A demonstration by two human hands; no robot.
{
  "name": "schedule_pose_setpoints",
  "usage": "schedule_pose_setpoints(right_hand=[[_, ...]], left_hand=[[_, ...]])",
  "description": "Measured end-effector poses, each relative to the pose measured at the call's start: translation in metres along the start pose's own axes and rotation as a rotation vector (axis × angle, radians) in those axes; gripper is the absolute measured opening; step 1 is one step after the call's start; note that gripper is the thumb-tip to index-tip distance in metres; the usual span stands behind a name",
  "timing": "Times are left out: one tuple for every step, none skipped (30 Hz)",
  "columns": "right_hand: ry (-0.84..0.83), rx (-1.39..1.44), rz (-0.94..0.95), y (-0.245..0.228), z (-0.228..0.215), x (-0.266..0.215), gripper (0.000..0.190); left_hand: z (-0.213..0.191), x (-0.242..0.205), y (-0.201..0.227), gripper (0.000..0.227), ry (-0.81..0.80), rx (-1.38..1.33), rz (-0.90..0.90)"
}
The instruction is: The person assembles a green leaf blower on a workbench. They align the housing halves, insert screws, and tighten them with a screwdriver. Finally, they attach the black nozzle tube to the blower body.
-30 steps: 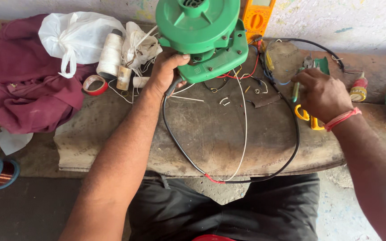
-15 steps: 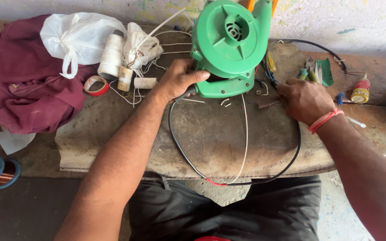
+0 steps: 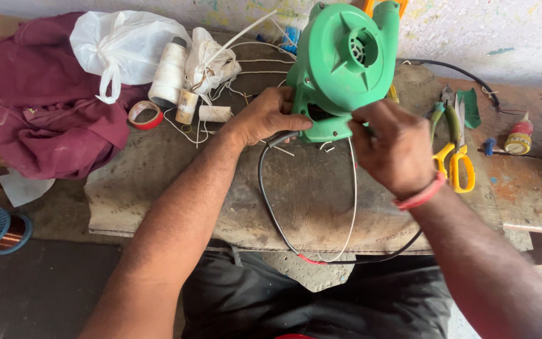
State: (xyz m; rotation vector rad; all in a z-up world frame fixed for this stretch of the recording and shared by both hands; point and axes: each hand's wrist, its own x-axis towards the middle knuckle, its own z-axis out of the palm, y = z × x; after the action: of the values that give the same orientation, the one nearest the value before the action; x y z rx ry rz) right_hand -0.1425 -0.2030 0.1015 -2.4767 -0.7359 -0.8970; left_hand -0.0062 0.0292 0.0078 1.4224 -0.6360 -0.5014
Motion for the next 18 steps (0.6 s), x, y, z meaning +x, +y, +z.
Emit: schedule_pose_setpoints(right_hand=[[-0.001,-0.008,-0.012,-0.005,0.005,0.004,0.013],[-0.003,-0.017,-0.025,-0.009,0.009,0.007,0.014],[0.01,-0.022,-0.047,-0.012,0.013,0.01,0.013],[0.022,-0.028,-0.069,-0.014,0.018,0.012,0.012],[0.033,-0.035,-0.091,-0.015,0.022,0.013,0.012],[0.039,-0.028,-0.103,-0.016,0.027,0.013,0.011],[0.045,-0.024,-0.114,-0.017,0.03,0.012,0.011],[0.05,-0.02,-0.124,-0.017,0.034,0.01,0.011],[0.049,-0.024,-0.12,-0.019,0.039,0.008,0.011],[0.048,-0.029,-0.116,-0.02,0.043,0.006,0.012],[0.047,-0.032,-0.114,-0.022,0.048,0.005,0.012],[0.056,-0.05,-0.104,-0.023,0.051,0.003,0.012],[0.065,-0.064,-0.097,-0.024,0.055,0.002,0.012],[0.074,-0.078,-0.089,-0.026,0.058,0.002,0.013],[0.08,-0.112,-0.086,-0.026,0.06,0.002,0.012],[0.085,-0.147,-0.083,-0.027,0.063,0.001,0.012],[0.091,-0.181,-0.079,-0.027,0.065,0.002,0.011],[0.094,-0.198,-0.071,-0.027,0.067,0.003,0.011]], left_hand=[[0.001,0.001,-0.001,0.069,-0.005,-0.011,0.012],[0.001,0.003,-0.002,0.069,-0.01,-0.022,0.024],[0.0,0.003,-0.002,0.069,-0.011,-0.03,0.036],[-0.001,0.002,-0.001,0.069,-0.018,-0.041,0.033],[-0.002,0.002,-0.001,0.068,-0.026,-0.055,0.029],[-0.003,0.001,-0.001,0.068,-0.034,-0.068,0.025],[-0.002,0.001,-0.001,0.068,-0.045,-0.08,0.027],[-0.003,0.001,-0.001,0.069,-0.055,-0.092,0.03],[-0.002,0.001,-0.001,0.069,-0.067,-0.103,0.032],[-0.002,0.001,0.0,0.068,-0.067,-0.104,0.012],[-0.002,0.0,0.0,0.067,-0.064,-0.104,-0.008],[-0.002,0.0,0.0,0.066,-0.061,-0.105,-0.028],[-0.003,-0.001,0.001,0.066,-0.071,-0.118,-0.009],[-0.003,-0.001,0.001,0.066,-0.08,-0.131,0.01],[-0.002,-0.001,0.001,0.065,-0.091,-0.146,0.031],[-0.002,0.0,0.001,0.065,-0.093,-0.139,0.031],[-0.002,0.001,0.001,0.064,-0.095,-0.132,0.031],[-0.003,0.001,0.0,0.064,-0.096,-0.125,0.032]])
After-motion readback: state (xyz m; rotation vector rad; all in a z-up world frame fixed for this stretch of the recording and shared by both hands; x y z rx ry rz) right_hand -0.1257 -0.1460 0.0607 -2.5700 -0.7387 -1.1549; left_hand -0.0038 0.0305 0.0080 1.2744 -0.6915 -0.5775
